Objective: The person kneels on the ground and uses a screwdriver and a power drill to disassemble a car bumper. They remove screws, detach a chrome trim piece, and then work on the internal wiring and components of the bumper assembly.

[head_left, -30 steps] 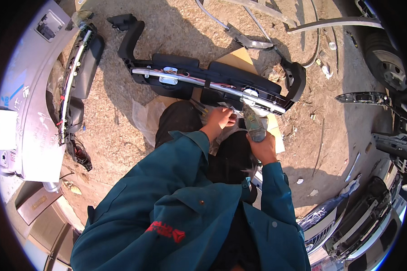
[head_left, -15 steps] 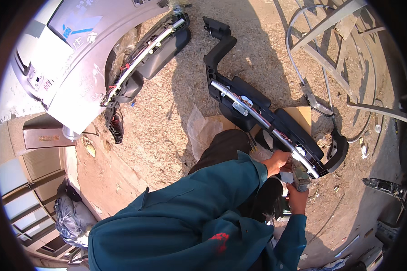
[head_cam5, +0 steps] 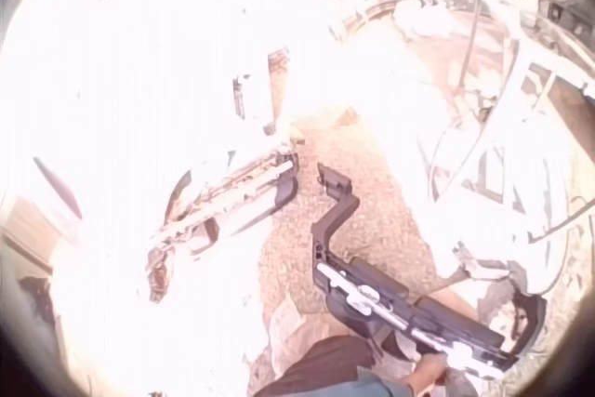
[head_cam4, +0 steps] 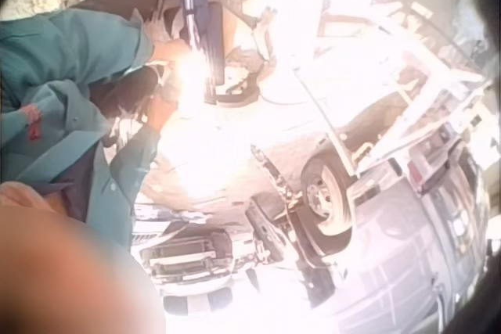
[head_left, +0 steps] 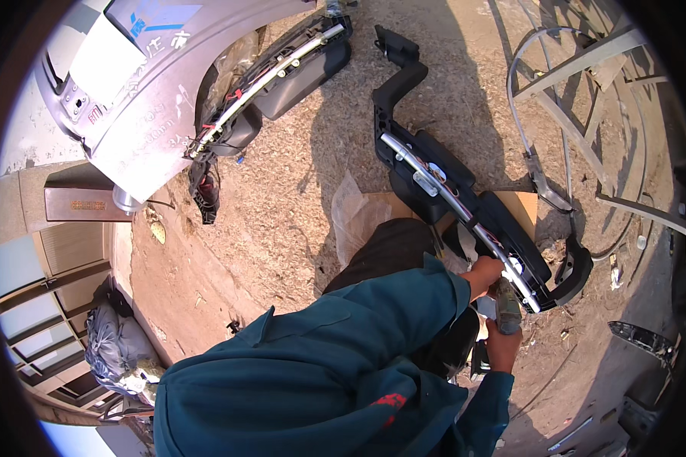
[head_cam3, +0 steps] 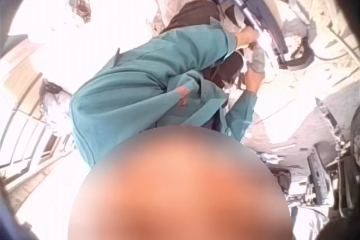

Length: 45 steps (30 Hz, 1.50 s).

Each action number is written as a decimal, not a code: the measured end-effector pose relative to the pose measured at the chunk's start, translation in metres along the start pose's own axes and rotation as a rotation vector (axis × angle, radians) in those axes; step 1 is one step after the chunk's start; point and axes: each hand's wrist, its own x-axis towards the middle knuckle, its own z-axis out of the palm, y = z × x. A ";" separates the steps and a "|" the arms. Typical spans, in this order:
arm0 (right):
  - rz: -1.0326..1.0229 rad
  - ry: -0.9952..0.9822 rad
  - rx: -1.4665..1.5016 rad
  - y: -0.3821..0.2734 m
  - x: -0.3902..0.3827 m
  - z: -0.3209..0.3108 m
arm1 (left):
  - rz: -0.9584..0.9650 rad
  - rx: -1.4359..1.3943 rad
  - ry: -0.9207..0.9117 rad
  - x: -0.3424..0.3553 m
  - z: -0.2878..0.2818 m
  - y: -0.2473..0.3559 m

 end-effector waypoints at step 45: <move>-0.084 0.120 0.010 -0.017 0.003 -0.013 | 1.009 1.333 0.030 -0.086 -0.078 0.035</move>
